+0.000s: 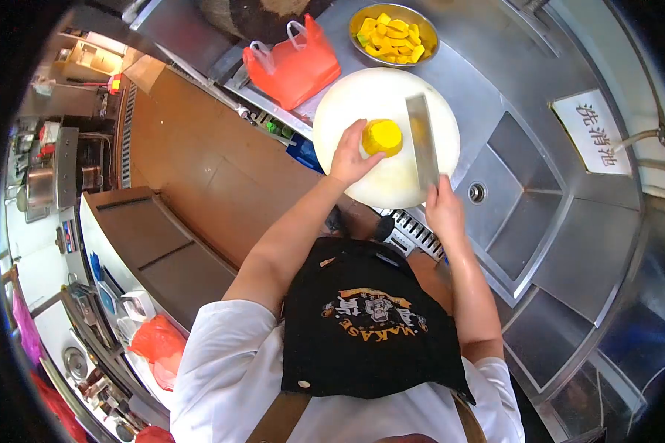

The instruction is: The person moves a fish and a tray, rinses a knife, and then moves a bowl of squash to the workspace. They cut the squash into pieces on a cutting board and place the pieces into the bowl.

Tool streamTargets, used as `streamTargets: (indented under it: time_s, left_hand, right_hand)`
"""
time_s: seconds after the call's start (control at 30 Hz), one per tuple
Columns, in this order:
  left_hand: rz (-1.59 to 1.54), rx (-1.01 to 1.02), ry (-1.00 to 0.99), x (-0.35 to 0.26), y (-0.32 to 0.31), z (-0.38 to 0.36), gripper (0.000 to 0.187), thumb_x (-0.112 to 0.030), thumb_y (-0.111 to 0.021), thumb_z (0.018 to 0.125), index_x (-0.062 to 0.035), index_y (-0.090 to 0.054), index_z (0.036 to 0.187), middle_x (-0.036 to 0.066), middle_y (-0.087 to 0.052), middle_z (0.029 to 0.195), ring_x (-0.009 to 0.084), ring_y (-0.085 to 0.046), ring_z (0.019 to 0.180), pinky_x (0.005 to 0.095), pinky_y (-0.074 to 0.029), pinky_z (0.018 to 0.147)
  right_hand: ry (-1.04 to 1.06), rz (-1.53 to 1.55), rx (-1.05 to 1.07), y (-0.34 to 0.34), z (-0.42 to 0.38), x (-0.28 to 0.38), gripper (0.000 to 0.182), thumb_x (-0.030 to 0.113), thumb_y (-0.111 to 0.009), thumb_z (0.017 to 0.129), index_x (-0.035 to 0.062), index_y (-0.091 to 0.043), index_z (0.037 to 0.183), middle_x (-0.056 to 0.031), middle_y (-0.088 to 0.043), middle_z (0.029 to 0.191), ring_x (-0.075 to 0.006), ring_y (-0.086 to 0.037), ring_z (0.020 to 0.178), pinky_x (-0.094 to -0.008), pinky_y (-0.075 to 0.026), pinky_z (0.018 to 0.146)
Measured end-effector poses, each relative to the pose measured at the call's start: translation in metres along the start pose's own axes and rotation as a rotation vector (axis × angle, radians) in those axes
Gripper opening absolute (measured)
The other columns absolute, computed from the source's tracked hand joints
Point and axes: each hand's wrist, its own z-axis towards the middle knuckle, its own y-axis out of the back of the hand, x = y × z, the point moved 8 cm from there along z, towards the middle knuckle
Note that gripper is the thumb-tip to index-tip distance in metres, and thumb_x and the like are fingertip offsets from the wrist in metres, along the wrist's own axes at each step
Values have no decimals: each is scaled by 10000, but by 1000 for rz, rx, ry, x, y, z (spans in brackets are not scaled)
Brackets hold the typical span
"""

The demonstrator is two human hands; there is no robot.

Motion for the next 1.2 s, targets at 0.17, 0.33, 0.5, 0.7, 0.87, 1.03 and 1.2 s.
streamTargets:
  time_s: [0.17,0.33,0.5,0.7,0.87,1.03,1.2]
  left_hand:
    - [55,-156,149,15,63,-42,440,-108,-736,827,-16,-560,1219,195,-599,1191,385,-575,1104,431,-468,964]
    - [17,-186,219,22,79,-60,324,-68,-700,835,-23,-596,1138,184,-601,1123,376,-581,1062,423,-472,935]
    - [-6,-155,84,-8,43,-19,316,-60,-692,827,-21,-592,1125,193,-593,1097,383,-577,1040,434,-473,917]
    - [-14,-125,36,-18,-2,23,386,-62,-683,791,-21,-560,1155,199,-569,1081,391,-543,1055,459,-449,934]
    - [98,-89,66,-11,-22,19,473,-120,-723,743,-51,-543,1175,199,-533,1181,392,-518,1104,474,-437,946]
    - [133,-34,149,-22,-26,14,486,-111,-729,763,-16,-509,1185,212,-536,1176,399,-504,1125,471,-419,974]
    - [171,-43,155,-25,-44,7,535,-118,-728,766,-22,-477,1229,211,-516,1214,401,-481,1153,475,-393,996]
  right_hand:
    - [135,-112,-16,28,52,95,251,215,-497,975,32,-492,1148,-261,-664,750,-461,-664,743,-584,-502,682]
    - [-11,-276,293,-55,86,63,272,147,-449,942,1,-492,1167,-270,-700,899,-427,-698,864,-538,-533,790]
    - [-88,-306,385,-52,90,74,344,137,-426,933,-47,-481,1218,-289,-689,1043,-419,-690,977,-512,-531,868]
    - [-66,-270,380,-88,100,54,316,162,-441,940,-56,-459,1167,-300,-688,1007,-431,-695,935,-508,-548,822]
    - [-53,-222,355,-85,100,52,322,224,-472,952,-43,-464,1131,-289,-694,963,-418,-698,901,-515,-542,782]
    - [29,-238,426,-90,95,36,344,264,-490,957,-15,-465,1158,-264,-698,955,-407,-692,910,-515,-532,787]
    - [17,-234,434,-76,96,34,331,272,-484,962,11,-486,1165,-248,-702,969,-402,-688,932,-514,-526,807]
